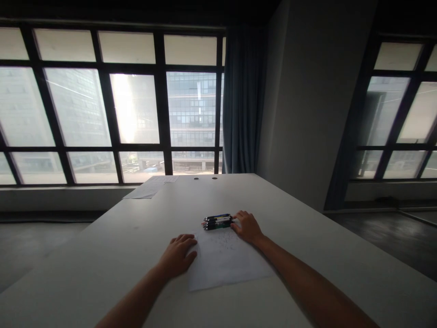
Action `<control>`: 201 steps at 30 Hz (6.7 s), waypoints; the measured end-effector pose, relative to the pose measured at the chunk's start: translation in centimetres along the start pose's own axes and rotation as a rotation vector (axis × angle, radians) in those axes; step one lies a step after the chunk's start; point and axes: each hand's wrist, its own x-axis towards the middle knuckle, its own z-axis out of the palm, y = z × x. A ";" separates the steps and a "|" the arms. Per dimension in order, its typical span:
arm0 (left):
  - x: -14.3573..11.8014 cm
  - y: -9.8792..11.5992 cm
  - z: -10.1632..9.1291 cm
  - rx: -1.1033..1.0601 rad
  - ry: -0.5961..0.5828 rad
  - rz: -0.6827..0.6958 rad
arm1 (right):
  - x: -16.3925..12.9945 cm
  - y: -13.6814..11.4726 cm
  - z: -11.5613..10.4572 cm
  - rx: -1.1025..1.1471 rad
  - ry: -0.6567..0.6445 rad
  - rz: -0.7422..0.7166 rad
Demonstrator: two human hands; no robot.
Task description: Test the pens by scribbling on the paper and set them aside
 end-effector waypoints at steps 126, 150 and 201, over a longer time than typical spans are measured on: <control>4.9 4.6 2.6 0.110 0.455 0.049 | -3.6 -3.4 -0.5 0.321 0.164 -0.302; 4.7 4.6 3.0 0.160 0.436 0.089 | -3.6 -3.6 -0.6 0.296 0.082 -0.240; 5.1 4.5 2.6 0.237 0.332 0.282 | -4.5 -4.5 -1.2 0.522 0.064 -0.159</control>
